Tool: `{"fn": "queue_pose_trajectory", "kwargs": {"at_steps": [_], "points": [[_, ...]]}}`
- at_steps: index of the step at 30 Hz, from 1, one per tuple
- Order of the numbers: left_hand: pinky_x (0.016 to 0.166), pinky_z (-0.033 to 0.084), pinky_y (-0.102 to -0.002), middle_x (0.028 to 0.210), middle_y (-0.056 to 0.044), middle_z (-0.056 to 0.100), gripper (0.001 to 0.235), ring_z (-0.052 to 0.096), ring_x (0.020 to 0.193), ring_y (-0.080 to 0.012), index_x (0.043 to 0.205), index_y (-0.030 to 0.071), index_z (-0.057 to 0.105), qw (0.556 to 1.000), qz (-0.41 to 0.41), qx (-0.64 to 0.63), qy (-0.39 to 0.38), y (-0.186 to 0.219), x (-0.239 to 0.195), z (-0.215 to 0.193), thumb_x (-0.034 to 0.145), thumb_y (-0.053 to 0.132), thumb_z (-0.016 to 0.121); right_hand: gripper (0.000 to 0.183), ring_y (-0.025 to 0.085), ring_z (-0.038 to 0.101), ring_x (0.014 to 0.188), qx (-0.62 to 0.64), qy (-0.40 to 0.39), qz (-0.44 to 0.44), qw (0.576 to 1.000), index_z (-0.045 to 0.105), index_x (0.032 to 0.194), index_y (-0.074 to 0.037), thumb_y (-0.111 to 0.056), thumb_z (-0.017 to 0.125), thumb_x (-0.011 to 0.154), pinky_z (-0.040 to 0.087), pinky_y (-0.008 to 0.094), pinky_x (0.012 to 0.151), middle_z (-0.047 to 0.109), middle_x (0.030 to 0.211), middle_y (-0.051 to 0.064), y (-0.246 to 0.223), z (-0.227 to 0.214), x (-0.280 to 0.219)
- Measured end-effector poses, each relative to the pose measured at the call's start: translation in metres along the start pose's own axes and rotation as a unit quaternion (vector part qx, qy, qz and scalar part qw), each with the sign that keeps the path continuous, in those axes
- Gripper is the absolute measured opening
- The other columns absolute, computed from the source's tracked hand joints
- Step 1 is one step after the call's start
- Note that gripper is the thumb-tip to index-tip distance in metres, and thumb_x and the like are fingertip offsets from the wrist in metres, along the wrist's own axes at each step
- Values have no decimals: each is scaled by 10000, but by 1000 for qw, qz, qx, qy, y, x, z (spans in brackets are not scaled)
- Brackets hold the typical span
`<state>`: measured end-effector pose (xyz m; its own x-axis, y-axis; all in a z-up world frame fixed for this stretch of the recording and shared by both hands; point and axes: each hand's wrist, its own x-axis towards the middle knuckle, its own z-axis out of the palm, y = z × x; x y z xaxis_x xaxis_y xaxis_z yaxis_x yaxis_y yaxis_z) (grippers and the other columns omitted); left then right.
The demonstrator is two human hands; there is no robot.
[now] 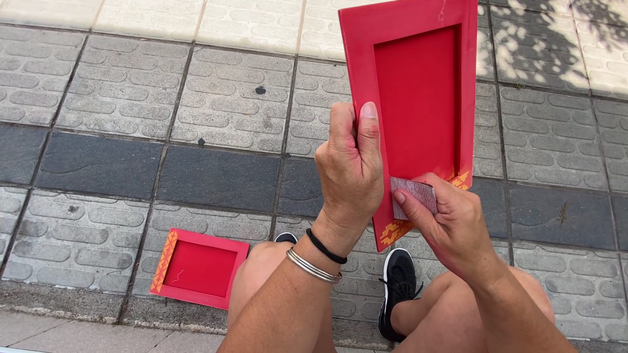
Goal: Sanding the edges and decorative patterns of a red wooden frame using a piece of sandpaper.
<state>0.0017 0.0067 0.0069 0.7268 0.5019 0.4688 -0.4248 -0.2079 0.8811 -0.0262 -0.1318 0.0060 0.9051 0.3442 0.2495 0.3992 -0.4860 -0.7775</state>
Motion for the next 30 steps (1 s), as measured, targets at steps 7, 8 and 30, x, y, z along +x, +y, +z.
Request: {"fn": "queue_pose_trajectory", "kwargs": {"at_steps": [7,8,30], "points": [[403,475,-286,488,-97,532,226,600,437,-214,779,131,419,1000,-7,-8,6,-6,-1,2,953,274,393,113,131,578,561,-12,-7,-4,1000,619,727,-68,-132,638,818,452,268,494,550,541,114,-5,-1,0],[411,475,-283,490,-94,529,229,599,441,-211,779,132,422,1000,-8,-9,5,-5,-1,2,953,278,393,124,123,569,552,-7,8,-5,1000,619,718,-64,-131,639,820,441,260,483,543,525,107,-6,0,-1],[405,469,-330,479,-138,502,236,608,456,-287,765,108,456,992,-51,-8,-116,20,-28,12,943,256,411,152,43,420,546,21,126,-11,992,624,708,-64,-111,624,853,405,217,462,514,467,62,-8,-16,10]]}}
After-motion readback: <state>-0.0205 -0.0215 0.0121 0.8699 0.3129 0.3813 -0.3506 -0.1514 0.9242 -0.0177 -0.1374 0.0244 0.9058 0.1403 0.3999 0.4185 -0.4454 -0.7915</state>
